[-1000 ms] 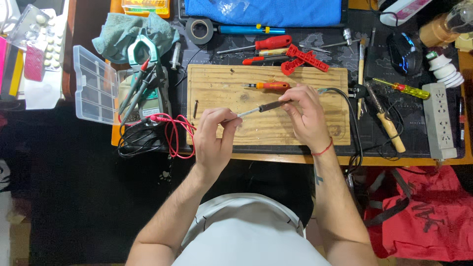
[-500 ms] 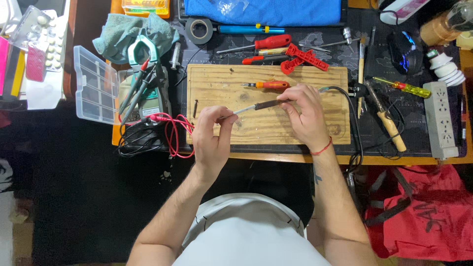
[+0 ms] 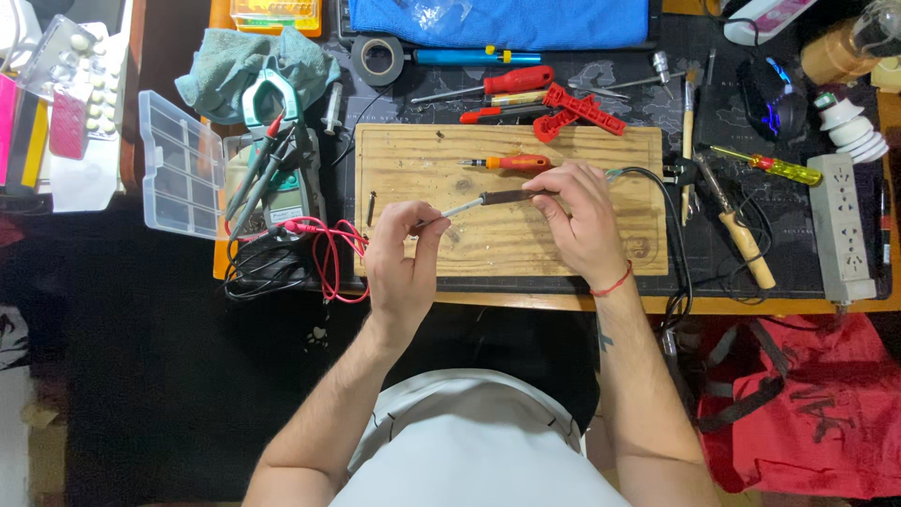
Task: The person uses a screwdriver to remove screws from a small cylindrical electronic component on a wooden board. They then insert a white plastic tube into the component and use the screwdriver to secure it in place.
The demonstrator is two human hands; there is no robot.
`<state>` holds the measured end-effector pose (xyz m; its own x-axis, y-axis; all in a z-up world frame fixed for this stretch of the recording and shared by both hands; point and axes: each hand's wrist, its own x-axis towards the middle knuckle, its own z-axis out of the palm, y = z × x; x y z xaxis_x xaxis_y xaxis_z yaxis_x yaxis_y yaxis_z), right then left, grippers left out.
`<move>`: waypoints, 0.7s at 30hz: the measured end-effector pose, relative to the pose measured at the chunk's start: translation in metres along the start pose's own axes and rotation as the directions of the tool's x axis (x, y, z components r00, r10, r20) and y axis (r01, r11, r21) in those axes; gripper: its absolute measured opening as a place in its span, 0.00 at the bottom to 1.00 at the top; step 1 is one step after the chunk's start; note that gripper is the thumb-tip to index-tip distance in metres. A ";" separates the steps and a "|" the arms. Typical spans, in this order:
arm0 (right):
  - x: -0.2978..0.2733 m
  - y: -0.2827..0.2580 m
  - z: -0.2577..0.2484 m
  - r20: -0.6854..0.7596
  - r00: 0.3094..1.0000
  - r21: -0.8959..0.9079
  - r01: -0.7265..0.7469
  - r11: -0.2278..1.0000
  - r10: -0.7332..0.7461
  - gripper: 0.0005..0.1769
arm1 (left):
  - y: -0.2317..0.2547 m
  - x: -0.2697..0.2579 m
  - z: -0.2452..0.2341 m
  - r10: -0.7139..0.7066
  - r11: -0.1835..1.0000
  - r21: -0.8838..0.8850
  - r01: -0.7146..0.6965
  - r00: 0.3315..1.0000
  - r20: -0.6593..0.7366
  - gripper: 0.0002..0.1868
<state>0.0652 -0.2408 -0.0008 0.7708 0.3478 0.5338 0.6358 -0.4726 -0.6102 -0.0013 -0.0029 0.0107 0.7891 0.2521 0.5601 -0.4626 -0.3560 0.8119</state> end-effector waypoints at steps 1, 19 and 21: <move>0.000 0.000 0.000 0.000 1.000 0.000 0.000 1.000 0.000 0.08 | 0.001 0.001 0.000 0.000 1.000 0.000 0.000 1.000 0.000 0.04; 0.001 -0.002 0.000 -0.031 0.999 0.028 0.023 0.999 -0.022 0.08 | 0.002 0.010 -0.001 -0.032 0.999 -0.028 0.035 0.994 0.106 0.03; 0.000 -0.002 -0.001 -0.046 0.998 0.015 0.040 0.999 -0.040 0.06 | 0.007 0.012 -0.002 -0.015 1.000 0.028 0.012 0.992 0.127 0.03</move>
<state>0.0645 -0.2403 0.0006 0.7423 0.3288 0.5839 0.6670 -0.4459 -0.5969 0.0042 -0.0006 0.0233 0.8412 0.1408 0.5221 -0.4419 -0.3776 0.8137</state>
